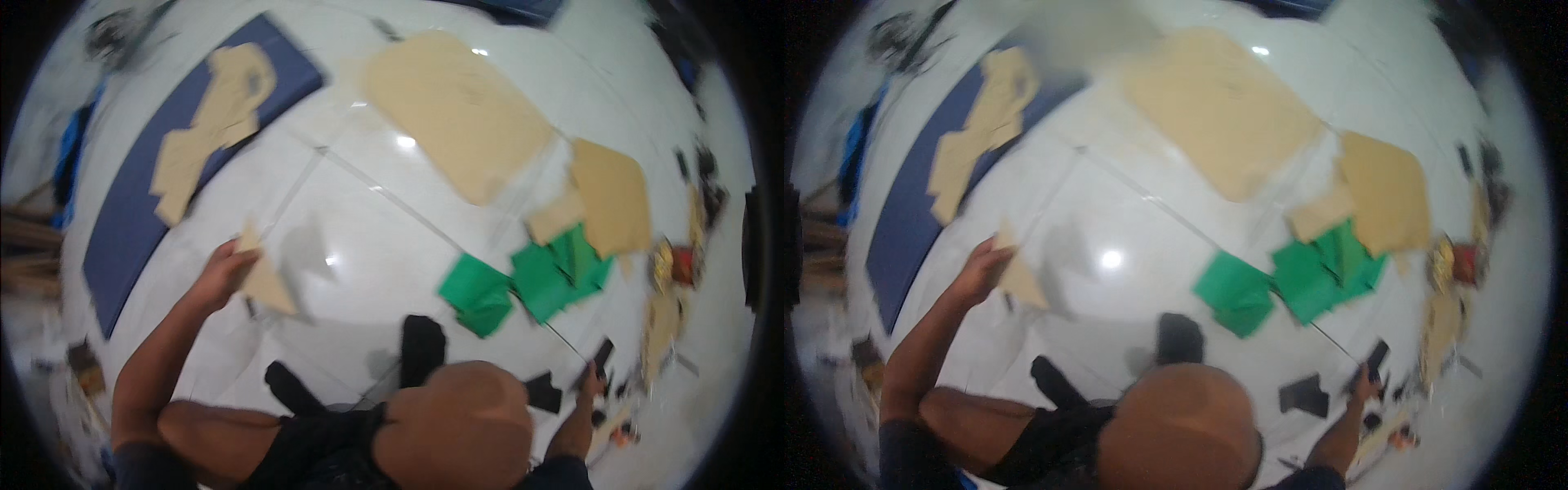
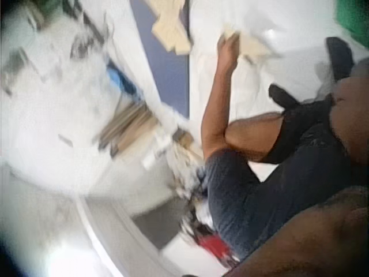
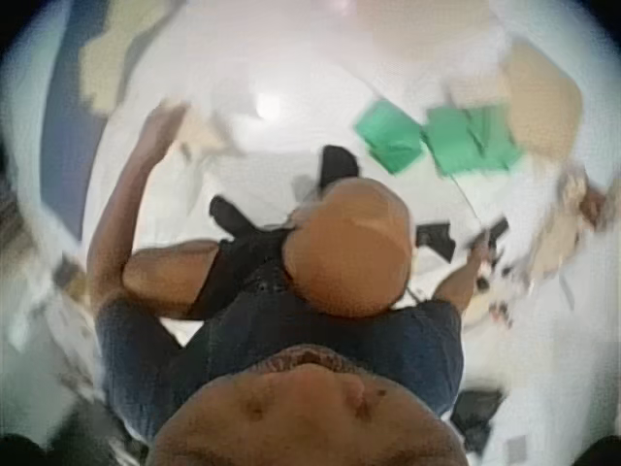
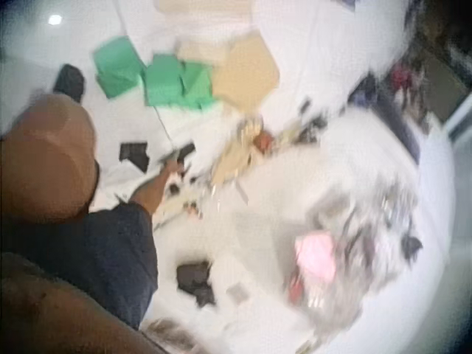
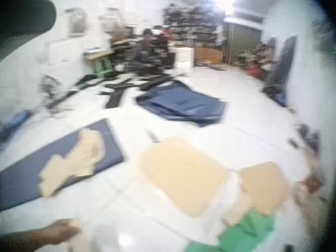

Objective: The person sorts through paper patterns and green fabric pieces on the floor, places them into a plastic bag, and then secures a blue mat with clips.

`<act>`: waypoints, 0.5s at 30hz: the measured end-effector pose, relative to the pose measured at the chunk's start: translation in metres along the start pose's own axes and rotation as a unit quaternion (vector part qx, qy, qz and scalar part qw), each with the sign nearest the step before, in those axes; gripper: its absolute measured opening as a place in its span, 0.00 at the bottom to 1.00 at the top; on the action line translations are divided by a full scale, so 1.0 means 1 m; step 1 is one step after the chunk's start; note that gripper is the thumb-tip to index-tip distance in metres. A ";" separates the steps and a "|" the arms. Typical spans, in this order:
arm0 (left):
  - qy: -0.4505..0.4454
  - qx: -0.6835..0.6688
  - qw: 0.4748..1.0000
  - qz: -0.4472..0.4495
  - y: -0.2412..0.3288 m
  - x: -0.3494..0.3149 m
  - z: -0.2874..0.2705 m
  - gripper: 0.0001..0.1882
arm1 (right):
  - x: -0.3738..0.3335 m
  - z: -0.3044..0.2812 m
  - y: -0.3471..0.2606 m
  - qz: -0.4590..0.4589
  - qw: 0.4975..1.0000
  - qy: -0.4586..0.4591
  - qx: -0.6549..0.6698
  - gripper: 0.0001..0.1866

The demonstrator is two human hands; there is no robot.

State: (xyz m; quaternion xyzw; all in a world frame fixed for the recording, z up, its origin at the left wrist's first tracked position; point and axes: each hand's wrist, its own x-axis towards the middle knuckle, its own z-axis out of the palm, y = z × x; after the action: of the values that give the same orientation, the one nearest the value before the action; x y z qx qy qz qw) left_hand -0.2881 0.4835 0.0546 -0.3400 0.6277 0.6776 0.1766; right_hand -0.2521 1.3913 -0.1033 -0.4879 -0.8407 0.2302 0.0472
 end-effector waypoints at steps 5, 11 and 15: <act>0.048 -0.045 0.998 -0.026 -0.001 -0.039 -0.030 0.16 | -0.078 0.036 -0.053 0.022 0.992 -0.120 -0.032 0.43; 0.057 -0.043 0.997 0.000 -0.002 -0.050 -0.026 0.16 | 0.028 0.009 -0.102 -0.181 0.979 0.089 0.019 0.39; 0.043 0.002 0.999 0.027 0.005 -0.055 -0.017 0.17 | -0.068 0.072 -0.280 -0.372 0.864 -0.188 0.281 0.24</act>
State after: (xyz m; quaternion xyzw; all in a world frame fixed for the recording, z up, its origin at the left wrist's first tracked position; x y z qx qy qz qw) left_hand -0.2481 0.4763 0.0963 -0.3514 0.6449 0.6660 0.1311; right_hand -0.4616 1.1925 -0.0361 -0.0527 -0.8522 0.5098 0.1053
